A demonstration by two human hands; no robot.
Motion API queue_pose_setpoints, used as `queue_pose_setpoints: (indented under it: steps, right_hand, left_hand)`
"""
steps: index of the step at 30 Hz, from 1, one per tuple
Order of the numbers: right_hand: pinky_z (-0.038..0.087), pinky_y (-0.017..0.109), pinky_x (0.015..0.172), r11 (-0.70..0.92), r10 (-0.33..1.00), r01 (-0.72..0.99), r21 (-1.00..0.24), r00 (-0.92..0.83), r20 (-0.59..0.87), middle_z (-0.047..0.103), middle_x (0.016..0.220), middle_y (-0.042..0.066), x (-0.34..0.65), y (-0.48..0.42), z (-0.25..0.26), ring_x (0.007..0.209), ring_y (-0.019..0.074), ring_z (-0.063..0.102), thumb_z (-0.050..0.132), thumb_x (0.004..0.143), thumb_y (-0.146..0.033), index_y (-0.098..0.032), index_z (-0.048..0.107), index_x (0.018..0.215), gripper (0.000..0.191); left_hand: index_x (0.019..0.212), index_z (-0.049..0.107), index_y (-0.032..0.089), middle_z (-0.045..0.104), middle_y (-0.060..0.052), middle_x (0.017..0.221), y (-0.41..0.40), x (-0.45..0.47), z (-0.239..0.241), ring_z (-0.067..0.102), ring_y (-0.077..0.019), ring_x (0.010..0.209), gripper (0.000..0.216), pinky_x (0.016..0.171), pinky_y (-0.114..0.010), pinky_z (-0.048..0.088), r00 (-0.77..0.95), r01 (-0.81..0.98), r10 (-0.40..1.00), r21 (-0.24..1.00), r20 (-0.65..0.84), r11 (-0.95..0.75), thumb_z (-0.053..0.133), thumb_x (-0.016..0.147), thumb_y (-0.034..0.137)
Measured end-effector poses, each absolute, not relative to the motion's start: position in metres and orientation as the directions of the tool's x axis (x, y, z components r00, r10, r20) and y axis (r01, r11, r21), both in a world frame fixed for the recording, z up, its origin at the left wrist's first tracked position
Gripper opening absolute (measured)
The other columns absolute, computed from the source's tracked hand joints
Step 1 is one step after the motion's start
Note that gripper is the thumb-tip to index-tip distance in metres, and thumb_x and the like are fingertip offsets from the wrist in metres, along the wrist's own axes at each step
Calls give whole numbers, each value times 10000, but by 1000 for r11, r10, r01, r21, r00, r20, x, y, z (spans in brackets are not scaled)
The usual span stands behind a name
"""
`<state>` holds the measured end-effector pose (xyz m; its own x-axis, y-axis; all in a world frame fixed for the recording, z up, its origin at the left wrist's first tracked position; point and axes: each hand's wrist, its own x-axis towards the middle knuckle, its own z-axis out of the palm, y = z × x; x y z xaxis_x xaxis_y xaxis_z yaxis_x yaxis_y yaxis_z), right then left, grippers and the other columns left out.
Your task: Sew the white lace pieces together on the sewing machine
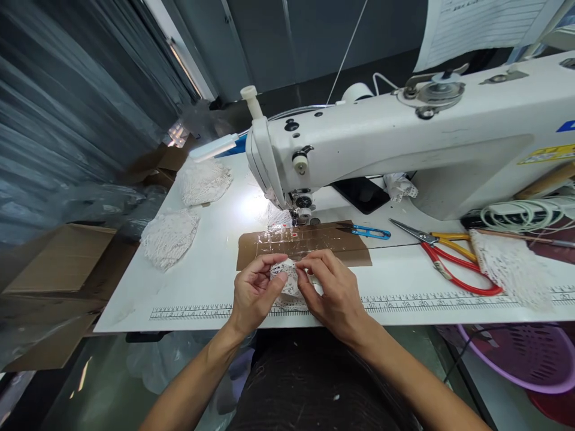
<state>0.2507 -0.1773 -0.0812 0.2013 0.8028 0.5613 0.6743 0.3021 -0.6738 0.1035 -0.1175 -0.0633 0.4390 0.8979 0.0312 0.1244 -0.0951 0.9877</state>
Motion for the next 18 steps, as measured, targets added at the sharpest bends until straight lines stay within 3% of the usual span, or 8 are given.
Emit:
queue_pose_setpoints:
  steps: [11,18]
  right_hand:
    - [522,337,688,321,754,717,-619,202,625,602,939,77,251,-178,-83,829,190,610,580,866,-151,-235,629,1038,197]
    - [480,341,668,259,707,890,-376,91,702,644,943,97,252,-174,-93,791,198,600,576,873,-154,-208,622,1038,180]
  left_hand:
    - [1027,669,154,726,-60,888,-119,112,-65,692,-161,836,255,749,-251,564,391,120,919,993,-43,-5,701,792,248]
    - [1090,663,141,728,-80,943,-123,115,-64,690,-154,834,372,759,-244,559,425,-15,881,972,-207,235,743,752,276]
